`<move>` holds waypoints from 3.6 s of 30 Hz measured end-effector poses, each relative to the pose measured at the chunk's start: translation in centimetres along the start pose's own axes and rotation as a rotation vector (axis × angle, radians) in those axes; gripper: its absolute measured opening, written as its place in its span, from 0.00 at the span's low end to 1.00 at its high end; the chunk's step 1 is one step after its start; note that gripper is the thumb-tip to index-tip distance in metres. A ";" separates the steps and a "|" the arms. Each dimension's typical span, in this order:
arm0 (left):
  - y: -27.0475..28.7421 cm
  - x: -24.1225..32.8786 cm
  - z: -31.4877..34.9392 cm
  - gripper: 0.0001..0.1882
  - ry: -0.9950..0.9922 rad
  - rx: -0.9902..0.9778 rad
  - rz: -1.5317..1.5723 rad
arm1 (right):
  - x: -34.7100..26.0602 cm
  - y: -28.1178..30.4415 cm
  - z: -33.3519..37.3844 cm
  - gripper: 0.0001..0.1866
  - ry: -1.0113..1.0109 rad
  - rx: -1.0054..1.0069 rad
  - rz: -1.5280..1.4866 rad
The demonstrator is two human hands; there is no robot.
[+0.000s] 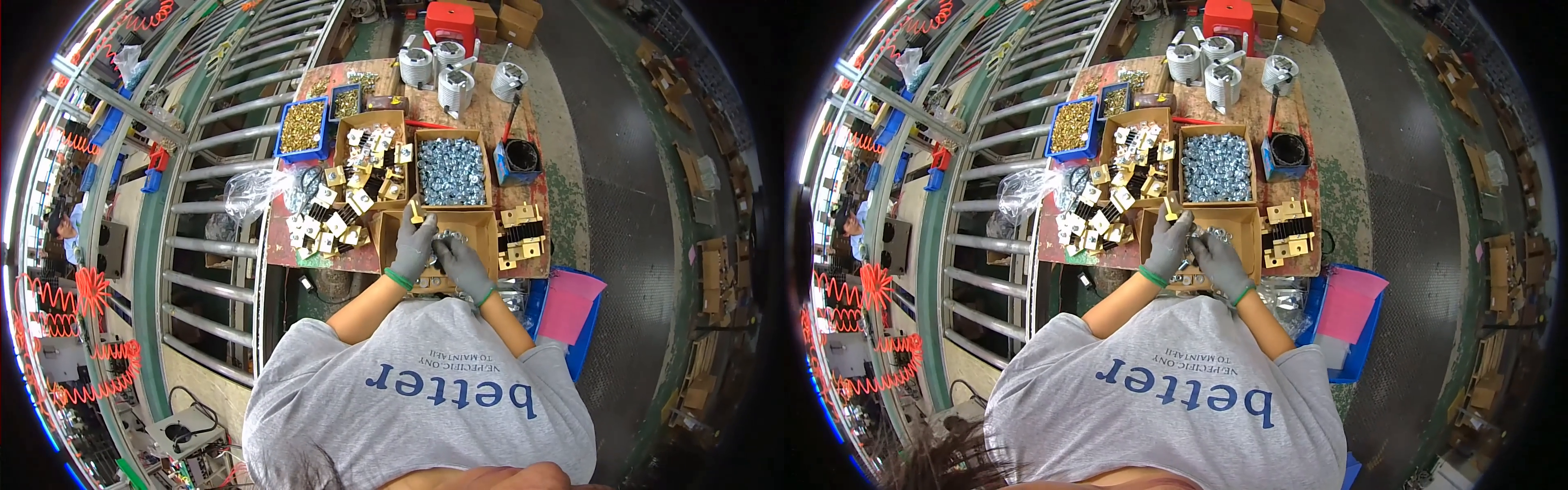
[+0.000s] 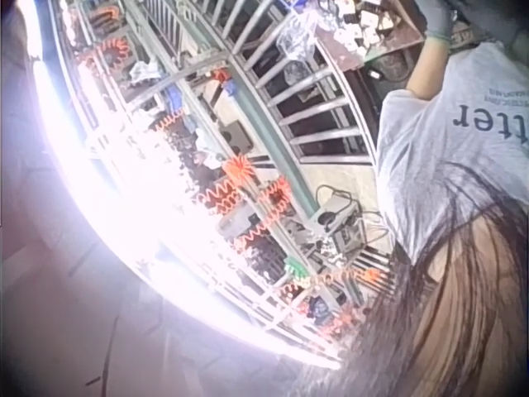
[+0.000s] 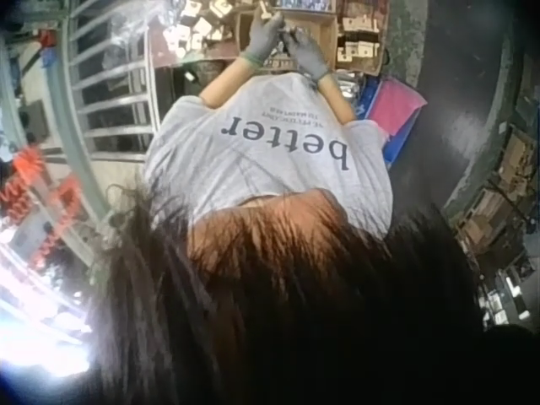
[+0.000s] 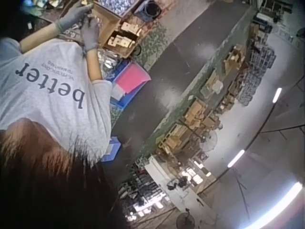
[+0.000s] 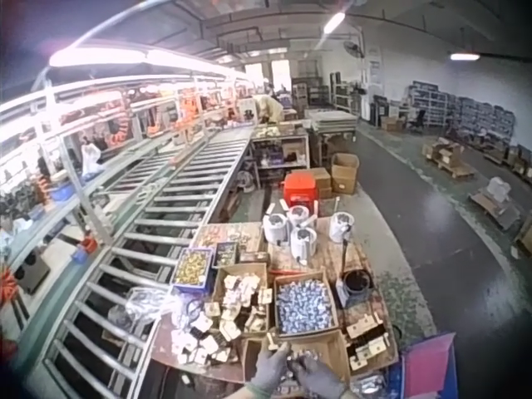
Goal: Assemble small metal components and fasteners at a workbench.
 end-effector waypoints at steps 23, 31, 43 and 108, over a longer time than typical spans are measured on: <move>0.2 -0.8 -0.5 0.30 -0.025 -0.028 0.069 | -0.8 -0.3 1.0 0.14 0.170 0.037 0.082; 0.2 -0.5 -0.3 0.31 -0.076 -0.018 -0.074 | -1.5 -0.3 0.9 0.12 -0.140 0.019 -0.134; 0.9 -1.4 -0.7 0.21 0.019 -0.020 0.112 | -0.2 0.7 0.8 0.15 0.397 0.334 0.174; 9.4 1.9 -1.2 0.28 -0.175 0.214 -0.688 | 11.9 24.0 -1.4 0.21 -0.002 0.740 0.018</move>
Point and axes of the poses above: each hand's wrist, its own z-axis away from the middle knuckle, its own y-axis out of the back of the hand, x = y × z, the point moved 5 cm from there along -z, towards the middle knuckle, and after that the axes turned 11 degrees about -z, right-handed, at the moved point
